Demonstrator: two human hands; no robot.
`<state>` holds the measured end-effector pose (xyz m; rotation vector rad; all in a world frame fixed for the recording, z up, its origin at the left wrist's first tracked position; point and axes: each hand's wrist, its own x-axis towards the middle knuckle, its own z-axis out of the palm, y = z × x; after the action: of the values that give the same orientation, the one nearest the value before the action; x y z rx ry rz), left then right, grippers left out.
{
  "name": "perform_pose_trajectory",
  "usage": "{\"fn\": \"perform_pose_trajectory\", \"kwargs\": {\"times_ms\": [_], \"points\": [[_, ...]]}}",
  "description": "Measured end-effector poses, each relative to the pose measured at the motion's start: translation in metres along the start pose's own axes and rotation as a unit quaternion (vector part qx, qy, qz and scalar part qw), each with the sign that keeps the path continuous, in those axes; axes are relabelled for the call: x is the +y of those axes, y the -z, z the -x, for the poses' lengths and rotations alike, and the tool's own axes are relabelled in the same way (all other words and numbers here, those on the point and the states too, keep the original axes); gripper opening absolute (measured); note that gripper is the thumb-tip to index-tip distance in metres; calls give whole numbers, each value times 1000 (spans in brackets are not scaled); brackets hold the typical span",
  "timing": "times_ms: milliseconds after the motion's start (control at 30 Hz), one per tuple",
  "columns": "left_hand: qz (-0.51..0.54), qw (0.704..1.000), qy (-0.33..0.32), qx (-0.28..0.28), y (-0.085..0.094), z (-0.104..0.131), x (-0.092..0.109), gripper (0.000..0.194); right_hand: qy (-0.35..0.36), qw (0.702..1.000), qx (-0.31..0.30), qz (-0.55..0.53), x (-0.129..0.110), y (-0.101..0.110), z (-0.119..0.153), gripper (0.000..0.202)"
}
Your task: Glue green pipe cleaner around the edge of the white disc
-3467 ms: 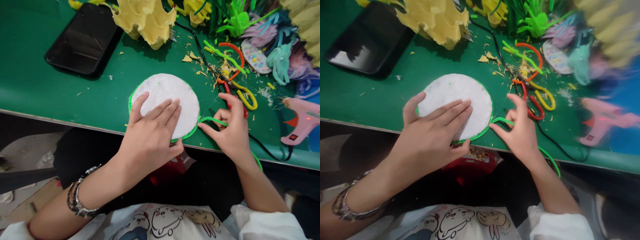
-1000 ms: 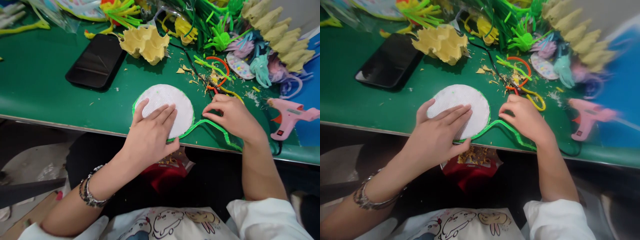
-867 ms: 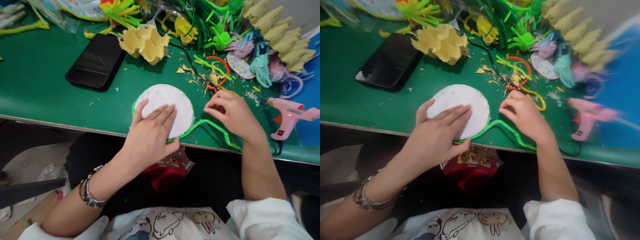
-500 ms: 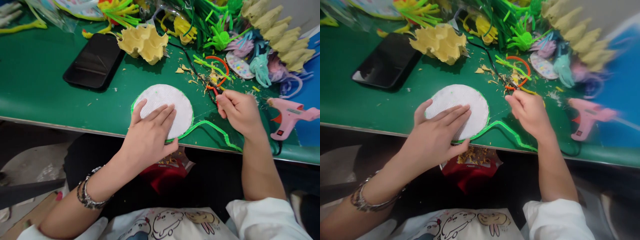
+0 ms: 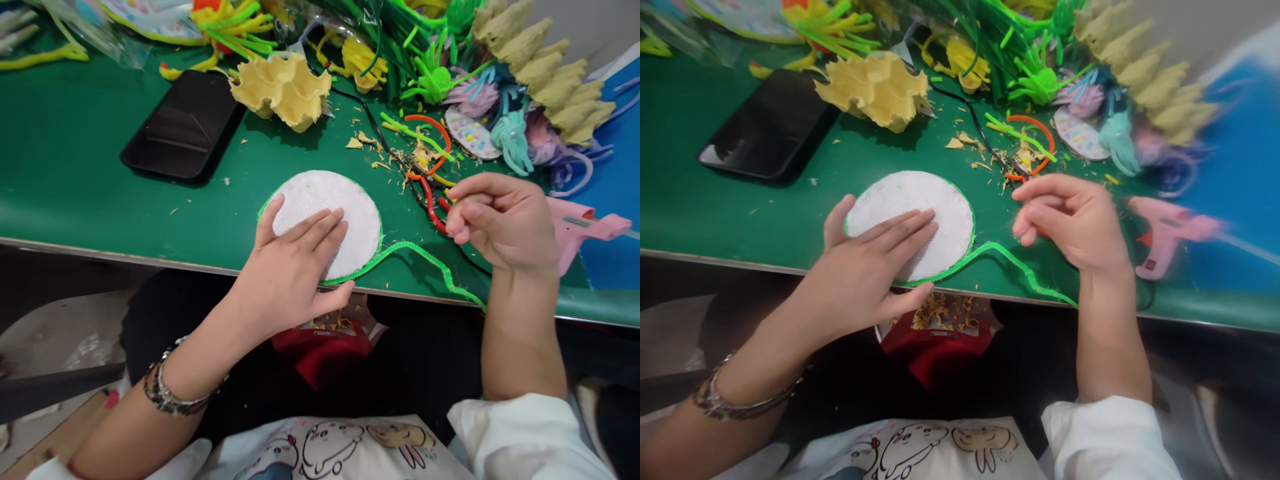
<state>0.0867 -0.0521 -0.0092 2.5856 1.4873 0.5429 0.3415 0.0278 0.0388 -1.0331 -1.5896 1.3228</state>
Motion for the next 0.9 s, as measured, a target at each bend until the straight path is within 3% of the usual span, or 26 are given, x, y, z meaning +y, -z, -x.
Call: {"fn": "perform_pose_trajectory", "kwargs": {"times_ms": [167, 400, 600, 767, 900], "points": [[-4, 1000, -19, 13, -2, -1, -5, 62, 53, 996, 33, 71, 6, -2, 2, 9], [-3, 1000, -19, 22, -4, -1, -6, 64, 77, 950, 126, 275, 16, -6, -5, 6], [6, 1000, -10, 12, -3, -1, -6, 64, 150, 861, 105, 475, 18, -2, -8, 8], [9, 1000, -12, 11, -3, -1, -7, 66, 71, 891, 125, 431, 18, -3, -5, 22], [3, 1000, -23, 15, -2, -1, -9, 70, 117, 863, 135, 473, 18, 0, -6, 14]]}}
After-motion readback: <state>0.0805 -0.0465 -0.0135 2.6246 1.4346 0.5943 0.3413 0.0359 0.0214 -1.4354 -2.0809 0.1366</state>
